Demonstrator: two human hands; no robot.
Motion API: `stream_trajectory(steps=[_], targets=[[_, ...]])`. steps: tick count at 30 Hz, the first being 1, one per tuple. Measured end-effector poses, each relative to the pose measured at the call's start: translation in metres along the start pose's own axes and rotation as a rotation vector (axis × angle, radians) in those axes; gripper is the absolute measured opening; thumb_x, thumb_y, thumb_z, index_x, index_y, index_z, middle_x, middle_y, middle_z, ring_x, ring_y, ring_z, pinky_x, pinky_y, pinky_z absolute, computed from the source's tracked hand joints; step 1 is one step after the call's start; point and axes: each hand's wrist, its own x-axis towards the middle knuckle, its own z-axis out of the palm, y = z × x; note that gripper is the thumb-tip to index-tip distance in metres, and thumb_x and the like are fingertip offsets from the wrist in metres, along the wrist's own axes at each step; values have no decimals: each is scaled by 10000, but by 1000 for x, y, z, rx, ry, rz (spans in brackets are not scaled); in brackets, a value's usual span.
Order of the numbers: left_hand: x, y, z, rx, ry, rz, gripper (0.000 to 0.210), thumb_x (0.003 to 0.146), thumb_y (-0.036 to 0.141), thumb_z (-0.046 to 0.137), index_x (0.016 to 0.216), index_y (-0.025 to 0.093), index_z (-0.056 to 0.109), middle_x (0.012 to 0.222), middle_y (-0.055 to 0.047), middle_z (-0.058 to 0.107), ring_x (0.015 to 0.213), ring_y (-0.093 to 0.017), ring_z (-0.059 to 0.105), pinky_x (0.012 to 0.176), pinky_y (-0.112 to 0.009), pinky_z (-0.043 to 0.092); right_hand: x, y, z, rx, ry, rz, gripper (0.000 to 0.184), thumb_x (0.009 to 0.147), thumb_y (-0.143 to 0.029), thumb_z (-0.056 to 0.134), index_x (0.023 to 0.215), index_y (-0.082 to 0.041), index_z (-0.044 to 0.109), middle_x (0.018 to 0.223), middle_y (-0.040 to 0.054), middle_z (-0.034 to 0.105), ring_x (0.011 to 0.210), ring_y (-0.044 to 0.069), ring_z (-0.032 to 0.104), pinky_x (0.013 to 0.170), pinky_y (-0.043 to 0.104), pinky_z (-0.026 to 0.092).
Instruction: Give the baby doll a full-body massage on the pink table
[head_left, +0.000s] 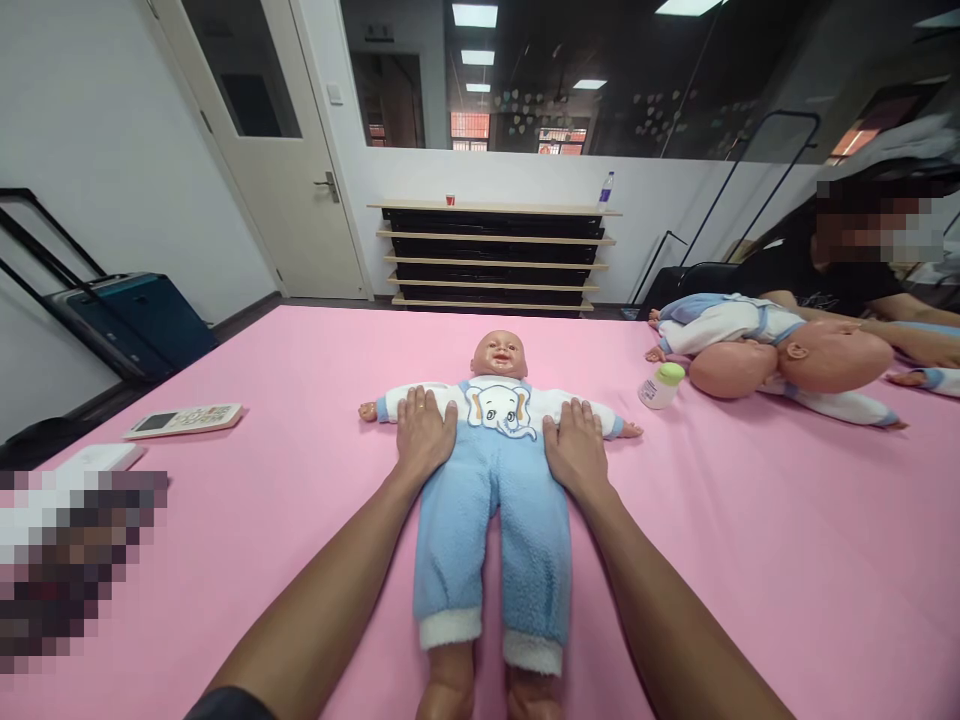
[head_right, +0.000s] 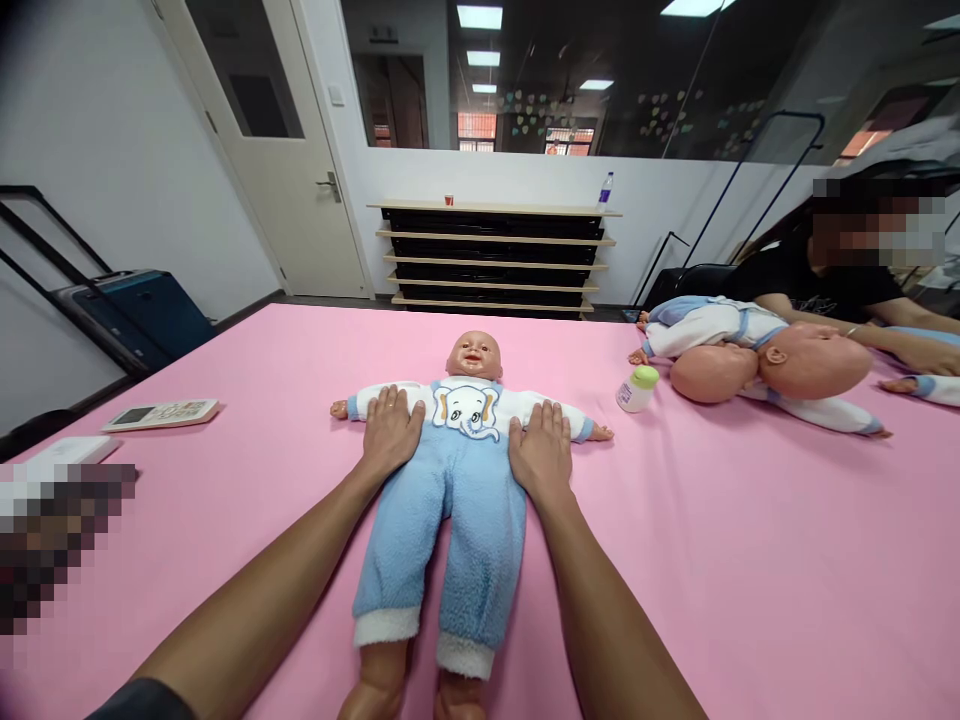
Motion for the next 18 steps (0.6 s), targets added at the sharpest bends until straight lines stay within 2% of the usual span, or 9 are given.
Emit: stream_trajectory(steps=[6,9,10,12,13,15,17,18], targets=[[2,-4,7,-20,135,-107,776,923,564,314,1409,-39,359,1527,-266,262,1473,-330,106,1198,-515,70,-1,2,3,-59,109,136,734,941,-514,213,1455,2,305,1549,203,243,1473,303,71,1178,525,-13],[4,-7,4,-140,224,-143,735,946,532,286,1449,-4,302,1556,-246,194,1481,-319,45,1193,-550,38,-1,2,-1,-3,202,186,751,940,-531,229,1453,14,297,1543,221,245,1471,321,69,1168,565,2],[3,-7,2,-199,255,-119,697,960,508,259,1469,31,280,1573,-214,168,1484,-299,34,1197,-544,40,-1,2,-3,32,237,173,741,946,-528,218,1459,2,291,1545,212,246,1473,316,64,1168,571,12],[2,-5,-5,-325,273,32,616,984,452,206,1498,116,252,1596,-127,155,1489,-242,50,1215,-490,80,-3,-1,-9,126,274,51,685,964,-495,178,1484,-59,268,1564,157,232,1482,277,52,1177,554,53],[1,-3,-8,-380,239,146,579,992,423,183,1500,157,263,1595,-84,184,1487,-211,86,1221,-449,116,-4,-3,-12,182,255,-57,648,972,-470,159,1498,-102,253,1574,118,227,1485,248,55,1185,528,83],[-2,3,-14,-438,79,368,531,999,398,182,1479,227,329,1560,-22,300,1466,-164,188,1217,-385,182,-7,-7,-16,288,120,-296,590,984,-438,150,1511,-189,245,1576,46,242,1484,197,91,1195,470,138],[-5,9,-17,-428,-106,476,498,997,416,226,1446,275,391,1512,13,394,1444,-148,255,1213,-375,197,-9,-12,-17,361,-57,-440,562,989,-452,178,1509,-250,251,1567,8,269,1478,179,137,1197,443,164],[-5,11,-17,-411,-167,486,491,994,433,251,1438,287,403,1502,22,409,1440,-146,263,1214,-380,190,-9,-13,-16,382,-119,-457,560,989,-469,194,1508,-267,251,1564,1,273,1476,180,148,1198,444,166]])
